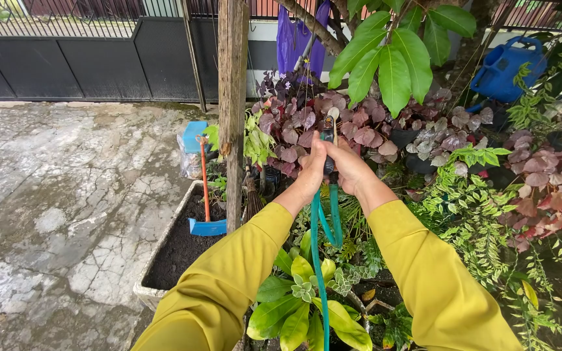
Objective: Water several potted plants using a hose with a spray nozzle.
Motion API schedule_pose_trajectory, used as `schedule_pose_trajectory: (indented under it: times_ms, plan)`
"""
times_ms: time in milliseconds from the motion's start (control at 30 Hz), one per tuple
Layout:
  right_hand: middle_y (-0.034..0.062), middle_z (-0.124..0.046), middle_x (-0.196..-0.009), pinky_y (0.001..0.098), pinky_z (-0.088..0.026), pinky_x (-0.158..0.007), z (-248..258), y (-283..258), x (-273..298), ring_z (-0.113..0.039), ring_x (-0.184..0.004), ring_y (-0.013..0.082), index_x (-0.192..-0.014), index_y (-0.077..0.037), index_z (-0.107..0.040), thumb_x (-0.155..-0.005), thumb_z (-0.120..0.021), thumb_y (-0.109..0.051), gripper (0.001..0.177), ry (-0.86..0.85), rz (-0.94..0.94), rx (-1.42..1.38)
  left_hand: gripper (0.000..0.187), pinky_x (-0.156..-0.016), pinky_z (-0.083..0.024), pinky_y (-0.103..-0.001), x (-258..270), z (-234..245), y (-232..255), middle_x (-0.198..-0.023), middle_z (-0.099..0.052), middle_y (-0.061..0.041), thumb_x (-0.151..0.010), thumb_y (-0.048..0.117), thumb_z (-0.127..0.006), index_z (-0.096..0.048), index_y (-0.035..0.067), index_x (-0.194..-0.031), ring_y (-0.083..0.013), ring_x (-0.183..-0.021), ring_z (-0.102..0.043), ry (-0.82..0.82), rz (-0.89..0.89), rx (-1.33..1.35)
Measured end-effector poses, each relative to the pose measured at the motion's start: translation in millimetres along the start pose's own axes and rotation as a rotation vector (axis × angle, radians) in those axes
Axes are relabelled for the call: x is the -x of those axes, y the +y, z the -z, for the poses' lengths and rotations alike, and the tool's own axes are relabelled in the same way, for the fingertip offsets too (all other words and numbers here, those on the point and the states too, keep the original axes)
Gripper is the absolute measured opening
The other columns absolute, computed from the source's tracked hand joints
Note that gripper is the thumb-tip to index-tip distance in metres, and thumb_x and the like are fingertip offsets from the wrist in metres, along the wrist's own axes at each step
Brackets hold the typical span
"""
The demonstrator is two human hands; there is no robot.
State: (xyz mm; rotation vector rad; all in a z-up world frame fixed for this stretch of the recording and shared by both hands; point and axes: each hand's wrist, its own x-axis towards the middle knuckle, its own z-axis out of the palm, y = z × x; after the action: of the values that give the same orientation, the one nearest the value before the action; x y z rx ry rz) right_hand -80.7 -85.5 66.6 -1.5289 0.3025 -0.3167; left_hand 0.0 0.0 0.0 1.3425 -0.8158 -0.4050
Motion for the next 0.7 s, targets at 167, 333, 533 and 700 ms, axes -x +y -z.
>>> schedule_pose_trajectory:
  times_ms: [167, 333, 533, 700]
  plan:
    - [0.0048, -0.067, -0.102, 0.0349, -0.048, -0.059, -6, -3, 6, -0.062, -0.085, 0.0165, -0.129, -0.017, -0.056, -0.085, -0.072, -0.035, 0.050, 0.035, -0.007, 0.027, 0.118, -0.123, -0.012, -0.050, 10, 2, 7, -0.171, 0.002, -0.017, -0.082, 0.088, -0.033, 0.018, 0.020, -0.163, -0.0289, -0.157, -0.002, -0.020, -0.092, 0.162]
    - [0.0073, -0.069, -0.104, 0.0351, -0.055, -0.064, 1, 16, -15, -0.065, -0.088, 0.0170, -0.120, -0.009, -0.064, -0.090, -0.072, -0.037, 0.042, -0.001, -0.069, -0.128, 0.114, -0.123, -0.012, -0.051, 12, -4, 22, -0.171, -0.011, -0.013, -0.084, 0.080, -0.048, 0.001, 0.015, -0.164, -0.0289, -0.156, -0.013, -0.025, -0.085, 0.476]
    - [0.0025, -0.066, -0.082, 0.0379, -0.044, -0.053, -6, 6, -1, -0.064, -0.068, 0.0180, -0.100, -0.016, -0.061, -0.085, -0.070, -0.035, 0.026, 0.044, -0.022, -0.143, 0.097, -0.112, -0.044, -0.048, 13, 19, 40, -0.154, -0.038, -0.012, -0.088, 0.066, -0.060, -0.023, 0.012, -0.160, -0.0276, -0.141, -0.041, 0.017, -0.157, 0.254]
    - [0.0018, -0.063, -0.079, 0.0399, -0.042, -0.050, -5, 14, -25, -0.059, -0.064, 0.0162, -0.100, -0.013, -0.063, -0.085, -0.071, -0.029, 0.023, 0.060, 0.061, -0.091, 0.094, -0.109, -0.049, -0.048, 7, 25, 23, -0.148, -0.050, -0.026, -0.091, 0.073, -0.047, -0.035, 0.005, -0.155, -0.0362, -0.139, -0.050, 0.024, -0.036, 0.144]
